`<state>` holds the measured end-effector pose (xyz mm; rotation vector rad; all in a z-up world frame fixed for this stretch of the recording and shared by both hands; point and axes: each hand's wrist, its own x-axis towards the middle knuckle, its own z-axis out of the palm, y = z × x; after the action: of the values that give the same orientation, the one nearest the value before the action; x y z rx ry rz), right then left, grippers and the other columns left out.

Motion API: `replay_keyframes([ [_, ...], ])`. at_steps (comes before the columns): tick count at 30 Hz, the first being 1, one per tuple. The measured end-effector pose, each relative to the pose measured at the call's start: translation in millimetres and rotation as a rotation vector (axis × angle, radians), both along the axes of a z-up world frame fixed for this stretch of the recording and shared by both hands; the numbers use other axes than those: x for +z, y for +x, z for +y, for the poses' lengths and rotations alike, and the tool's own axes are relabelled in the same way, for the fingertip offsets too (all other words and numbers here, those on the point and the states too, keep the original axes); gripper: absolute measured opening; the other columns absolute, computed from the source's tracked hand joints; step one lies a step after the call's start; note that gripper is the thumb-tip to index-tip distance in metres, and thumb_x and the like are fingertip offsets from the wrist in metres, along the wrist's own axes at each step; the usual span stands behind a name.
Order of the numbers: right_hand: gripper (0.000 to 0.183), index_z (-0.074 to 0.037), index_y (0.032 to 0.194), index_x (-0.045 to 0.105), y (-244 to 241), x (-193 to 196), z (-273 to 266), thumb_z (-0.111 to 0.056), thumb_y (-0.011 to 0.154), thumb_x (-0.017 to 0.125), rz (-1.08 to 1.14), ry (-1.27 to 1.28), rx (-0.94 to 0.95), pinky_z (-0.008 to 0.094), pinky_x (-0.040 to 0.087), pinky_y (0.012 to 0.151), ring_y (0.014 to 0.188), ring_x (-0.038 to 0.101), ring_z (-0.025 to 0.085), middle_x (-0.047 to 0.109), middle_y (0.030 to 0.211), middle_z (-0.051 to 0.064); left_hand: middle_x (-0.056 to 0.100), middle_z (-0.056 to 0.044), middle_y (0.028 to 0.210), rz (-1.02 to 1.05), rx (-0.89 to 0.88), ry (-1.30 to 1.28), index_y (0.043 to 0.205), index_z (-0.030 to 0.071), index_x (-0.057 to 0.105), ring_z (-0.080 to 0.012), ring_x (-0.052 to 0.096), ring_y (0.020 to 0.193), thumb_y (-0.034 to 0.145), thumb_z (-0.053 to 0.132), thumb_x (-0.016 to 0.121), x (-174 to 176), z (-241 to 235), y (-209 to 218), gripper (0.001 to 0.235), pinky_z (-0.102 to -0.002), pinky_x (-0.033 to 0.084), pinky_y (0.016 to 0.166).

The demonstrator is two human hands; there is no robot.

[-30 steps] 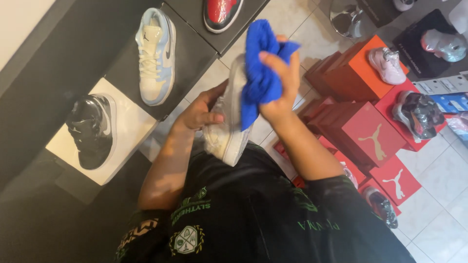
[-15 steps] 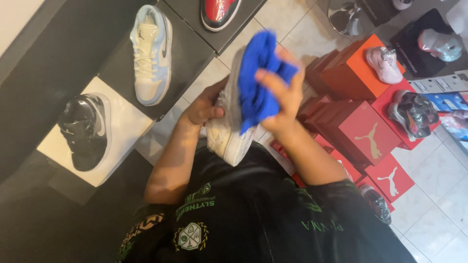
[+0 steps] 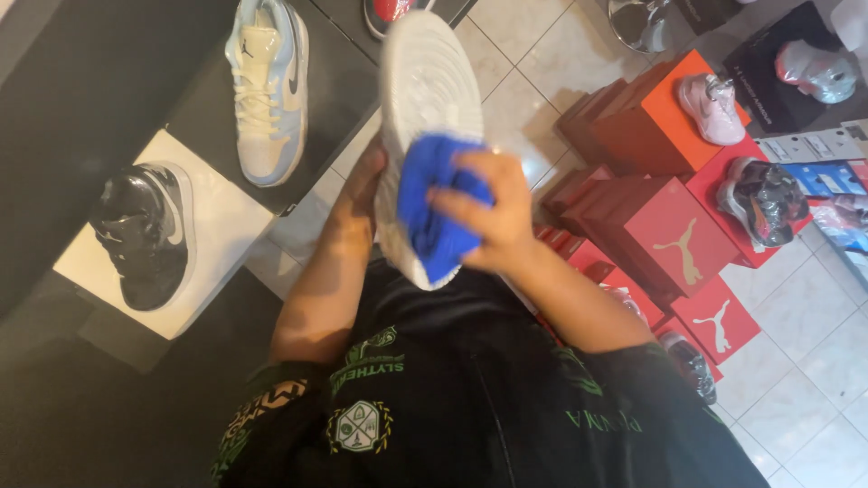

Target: Wiping a shoe and shoe boxes with a cloth to clean them.

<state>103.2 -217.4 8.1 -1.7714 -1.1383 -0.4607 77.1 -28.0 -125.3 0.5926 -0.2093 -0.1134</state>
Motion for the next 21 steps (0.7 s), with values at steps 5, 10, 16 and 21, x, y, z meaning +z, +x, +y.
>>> replay_keyframes([
  [5,0.034,-0.016,0.086,0.066,4.8,9.5,-23.7,-0.047,0.096,0.054,0.255,-0.148,0.243,0.044,0.043,0.072,0.078,0.052,0.031,0.057,0.089,0.012,0.058,-0.017,0.146,0.114,-0.006,0.060,0.154,0.010,0.042,-0.0303,0.062,0.127,0.095,0.041,0.067,-50.8,28.8,-2.4,0.071,-0.054,0.048,0.111],
  [10,0.044,-0.007,0.114,0.078,41.1,8.2,-24.1,-0.045,0.104,0.059,-0.076,0.009,-0.107,0.054,0.049,0.082,0.097,0.059,0.047,0.059,0.119,0.028,0.068,-0.019,0.134,0.146,-0.028,-0.200,0.147,0.002,0.047,-0.0275,0.068,0.122,0.091,0.036,0.082,119.3,-29.7,1.1,0.074,-0.048,0.057,0.105],
  [16,0.048,-0.022,0.100,0.076,-25.9,-1.7,-8.6,-0.057,0.103,0.043,-0.126,0.000,0.176,0.049,0.047,0.068,0.080,0.059,0.038,0.062,0.112,0.021,0.064,-0.016,0.140,0.106,-0.087,0.114,0.149,0.009,0.045,-0.0250,0.067,0.122,0.099,0.051,0.057,21.9,10.3,15.0,0.066,-0.054,0.049,0.113],
  [21,0.060,-0.010,0.107,0.077,32.0,-15.3,-41.0,-0.060,0.104,0.043,-0.172,-0.061,0.022,0.052,0.047,0.074,0.086,0.056,0.044,0.060,0.108,0.027,0.060,-0.012,0.147,0.227,-0.182,0.019,0.155,0.016,0.045,-0.0291,0.064,0.128,0.101,0.055,0.056,6.6,1.2,10.3,0.067,-0.055,0.041,0.120],
])
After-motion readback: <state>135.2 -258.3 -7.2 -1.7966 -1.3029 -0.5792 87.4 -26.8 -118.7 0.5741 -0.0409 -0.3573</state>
